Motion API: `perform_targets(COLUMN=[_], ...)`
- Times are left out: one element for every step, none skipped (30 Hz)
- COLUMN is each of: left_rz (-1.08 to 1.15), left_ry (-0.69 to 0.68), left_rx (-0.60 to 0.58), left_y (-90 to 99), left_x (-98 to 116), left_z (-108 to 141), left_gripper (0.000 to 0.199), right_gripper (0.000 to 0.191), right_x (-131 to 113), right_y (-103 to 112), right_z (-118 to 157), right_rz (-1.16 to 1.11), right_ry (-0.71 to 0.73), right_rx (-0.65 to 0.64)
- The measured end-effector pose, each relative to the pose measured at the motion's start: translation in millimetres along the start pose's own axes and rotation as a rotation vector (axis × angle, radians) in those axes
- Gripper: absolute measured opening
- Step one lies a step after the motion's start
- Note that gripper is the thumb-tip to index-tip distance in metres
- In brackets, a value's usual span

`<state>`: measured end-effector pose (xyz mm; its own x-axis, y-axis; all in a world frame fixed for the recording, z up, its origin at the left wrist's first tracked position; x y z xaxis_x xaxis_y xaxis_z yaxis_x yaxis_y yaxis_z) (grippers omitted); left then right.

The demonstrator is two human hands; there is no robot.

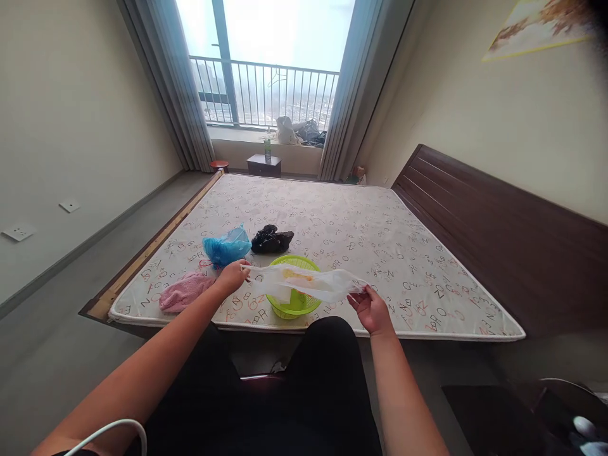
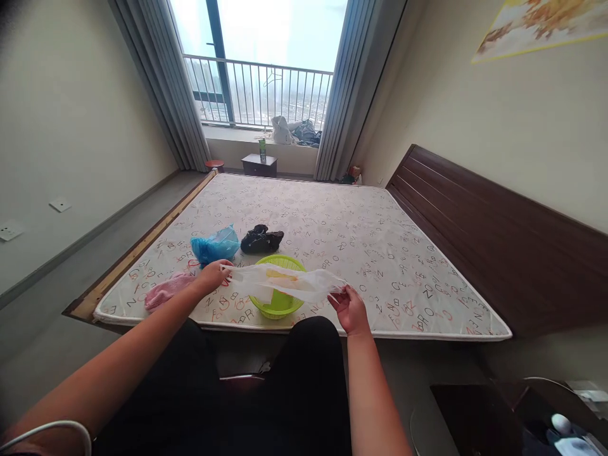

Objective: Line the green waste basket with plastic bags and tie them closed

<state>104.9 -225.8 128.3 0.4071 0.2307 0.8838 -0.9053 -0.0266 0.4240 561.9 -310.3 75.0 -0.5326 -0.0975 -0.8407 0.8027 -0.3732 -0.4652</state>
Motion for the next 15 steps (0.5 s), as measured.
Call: perform_targets(left_rz=[0.111,0.243,0.382,0.509,0.607,0.665,0.688,0.687,0.674,0.661,0.654,0.653,0.656,0.66,0.66], left_ry=[0.067,0.146,0.226,0.3,0.36,0.409,0.45,0.482,0.507,0.519,0.518,0.508,0.491,0.472,0.453], left_rx=[0.031,0.037,0.025,0.002,-0.026,-0.056,-0.087,-0.128,-0.181,-0.247,-0.316,-0.377,-0.42,-0.443,-0.447], left_y=[6.1,9.8,11.0,10.1,7.7,4.1,-0.6,-6.8,-14.9,-24.7,-35.9,-47.9,-60.2,-72.6,-84.5], left_x=[-5,-11,-16,-22,-27,-31,-35,-38,-41,-42,-42,-41,-40,-38,-35], left_z=[0,1,3,6,9,13,18,23,29,34,40,44,48,51,52], left_gripper=[0.008,0.011,0.013,0.013,0.011,0.006,0.003,0.007,0.011,0.015,0.019,0.023,0.027,0.029,0.031], right_gripper=[0.021,0.022,0.023,0.022,0.022,0.022,0.024,0.025,0.026,0.026,0.028,0.03,0.032,0.035,0.038], right_x=[-3,-4,-2,3,11,20,30,41,51,60,68,75,80,85,89], right_y=[3,4,4,3,0,-3,-7,-11,-17,-22,-28,-34,-40,-46,-51], right_z=[-1,-1,-1,0,2,3,5,7,10,12,13,15,16,17,17], right_rz=[-0.038,-0.059,-0.07,-0.08,-0.091,-0.101,-0.108,-0.112,-0.111,-0.104,-0.095,-0.087,-0.08,-0.071,-0.059], right_ry=[0.005,-0.001,-0.017,-0.04,-0.066,-0.094,-0.122,-0.144,-0.158,-0.164,-0.162,-0.154,-0.142,-0.13,-0.121], right_rx=[-0.017,-0.039,-0.061,-0.078,-0.09,-0.097,-0.102,-0.104,-0.103,-0.099,-0.092,-0.081,-0.064,-0.049,-0.039])
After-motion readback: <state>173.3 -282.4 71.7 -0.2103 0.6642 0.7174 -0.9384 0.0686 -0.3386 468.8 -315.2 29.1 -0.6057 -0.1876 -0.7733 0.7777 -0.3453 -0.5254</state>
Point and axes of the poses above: each hand's wrist, its own z-axis away from the middle knuckle, its own y-axis out of the back of the hand, x = y × z, the point moved 5 cm from there along -z, towards the middle knuckle
